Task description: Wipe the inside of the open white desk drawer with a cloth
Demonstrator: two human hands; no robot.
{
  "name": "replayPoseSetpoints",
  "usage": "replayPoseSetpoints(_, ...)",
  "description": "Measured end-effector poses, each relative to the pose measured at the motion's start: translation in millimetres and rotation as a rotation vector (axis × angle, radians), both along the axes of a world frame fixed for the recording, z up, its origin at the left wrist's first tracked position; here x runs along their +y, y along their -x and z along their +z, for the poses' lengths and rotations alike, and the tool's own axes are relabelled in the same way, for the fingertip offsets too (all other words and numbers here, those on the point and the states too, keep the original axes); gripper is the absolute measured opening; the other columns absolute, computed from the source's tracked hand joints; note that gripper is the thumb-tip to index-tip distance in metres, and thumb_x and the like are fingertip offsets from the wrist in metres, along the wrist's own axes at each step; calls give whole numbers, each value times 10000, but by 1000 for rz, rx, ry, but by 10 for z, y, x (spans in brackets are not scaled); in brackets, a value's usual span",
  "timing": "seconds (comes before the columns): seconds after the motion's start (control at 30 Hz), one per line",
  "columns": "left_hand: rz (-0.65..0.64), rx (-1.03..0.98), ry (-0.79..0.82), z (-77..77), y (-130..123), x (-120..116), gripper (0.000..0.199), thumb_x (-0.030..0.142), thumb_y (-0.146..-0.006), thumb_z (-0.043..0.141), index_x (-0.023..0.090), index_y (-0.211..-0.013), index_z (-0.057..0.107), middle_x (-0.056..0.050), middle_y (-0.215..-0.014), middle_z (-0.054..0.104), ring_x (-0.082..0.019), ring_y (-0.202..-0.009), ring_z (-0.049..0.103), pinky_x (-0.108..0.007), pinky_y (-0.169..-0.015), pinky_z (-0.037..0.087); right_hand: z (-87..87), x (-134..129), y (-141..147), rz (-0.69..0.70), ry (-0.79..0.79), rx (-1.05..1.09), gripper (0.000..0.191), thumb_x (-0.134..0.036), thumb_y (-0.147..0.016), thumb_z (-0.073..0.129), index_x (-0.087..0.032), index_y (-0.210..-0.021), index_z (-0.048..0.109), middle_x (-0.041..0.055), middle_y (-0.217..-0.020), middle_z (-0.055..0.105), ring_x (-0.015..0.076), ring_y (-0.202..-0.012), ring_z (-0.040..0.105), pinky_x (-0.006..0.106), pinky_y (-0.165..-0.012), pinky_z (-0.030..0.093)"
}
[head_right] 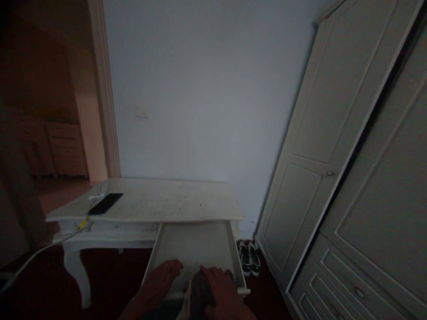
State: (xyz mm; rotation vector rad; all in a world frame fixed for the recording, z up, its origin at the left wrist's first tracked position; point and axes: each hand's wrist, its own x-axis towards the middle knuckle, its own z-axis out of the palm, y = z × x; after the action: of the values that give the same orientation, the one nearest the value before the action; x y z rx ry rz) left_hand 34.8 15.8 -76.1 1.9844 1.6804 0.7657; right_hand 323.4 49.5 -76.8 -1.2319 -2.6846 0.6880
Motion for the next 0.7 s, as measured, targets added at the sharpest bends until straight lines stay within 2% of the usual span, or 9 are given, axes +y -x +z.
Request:
replayPoseSetpoints(0.07,12,-76,18,-49,18,41,584,591,-1057,224,293,-1155,717,-62,-1243,764,-221,-1176,680,-342,-1078,490,-218,25,370,55,-53,-82,1063,-352,-714,731,-283,-1675,282,192,-1600,485,482,-1404,480,641,-1146,375)
replayPoseSetpoints(0.13,24,-137,38,-102,39,116,592,626,-1033,247,288,-1133,723,-71,-1224,771,-238,-1181,680,-359,-1088,490,-465,52,777,69,-155,-142,884,-323,-809,681,-304,-1635,364,205,-1506,575,487,-1311,558,658,-1057,444)
replayPoseSetpoints(0.2,30,-172,60,-151,63,206,641,678,-1011,241,274,-1080,734,-82,-1135,790,-251,-1107,707,-370,-1049,518,-675,83,1121,68,-298,-136,745,-244,-872,610,-276,-1592,422,220,-1441,621,466,-1246,606,644,-991,490)
replayPoseSetpoints(0.3,47,-212,87,-198,91,290,722,711,-1000,184,248,-993,739,-88,-993,797,-256,-972,731,-381,-965,553,-796,141,1356,79,-379,-108,611,-225,-873,625,-251,-1477,529,206,-1338,676,413,-1145,657,554,-913,545)
replayPoseSetpoints(0.37,68,-263,85,-205,94,279,719,705,-1002,193,235,-1017,737,-86,-981,795,-250,-968,724,-371,-954,548,-745,178,1298,100,-336,-110,579,-281,-840,690,-246,-1406,574,170,-1249,707,374,-1089,676,475,-884,558)
replayPoseSetpoints(0.43,78,-306,82,-191,88,224,689,692,-1005,225,230,-1058,734,-81,-1009,791,-242,-1002,710,-353,-970,531,-640,202,1104,112,-279,-110,600,-353,-797,751,-252,-1367,594,130,-1198,720,345,-1064,683,420,-889,551)
replayPoseSetpoints(0.53,55,-281,101,-144,72,134,641,660,-1013,252,240,-1095,729,-86,-1077,785,-240,-1057,694,-341,-996,507,-476,212,667,70,-227,-101,617,-414,-784,776,-277,-1362,604,107,-1205,725,337,-1086,679,414,-948,516)
replayPoseSetpoints(0.6,57,-251,112,-114,62,98,637,639,-1017,238,240,-1111,726,-100,-1121,779,-246,-1090,689,-353,-1030,490,-392,209,347,30,-197,-110,693,-438,-755,794,-289,-1400,589,108,-1244,719,350,-1128,666,431,-990,488)
replayPoseSetpoints(0.7,79,-230,109,-78,49,81,659,637,-1009,207,242,-1143,717,-96,-1149,770,-247,-1125,681,-367,-1074,470,-333,205,-55,-22,-206,-92,792,-469,-694,823,-305,-1429,578,94,-1297,705,343,-1163,653,404,-1009,468)
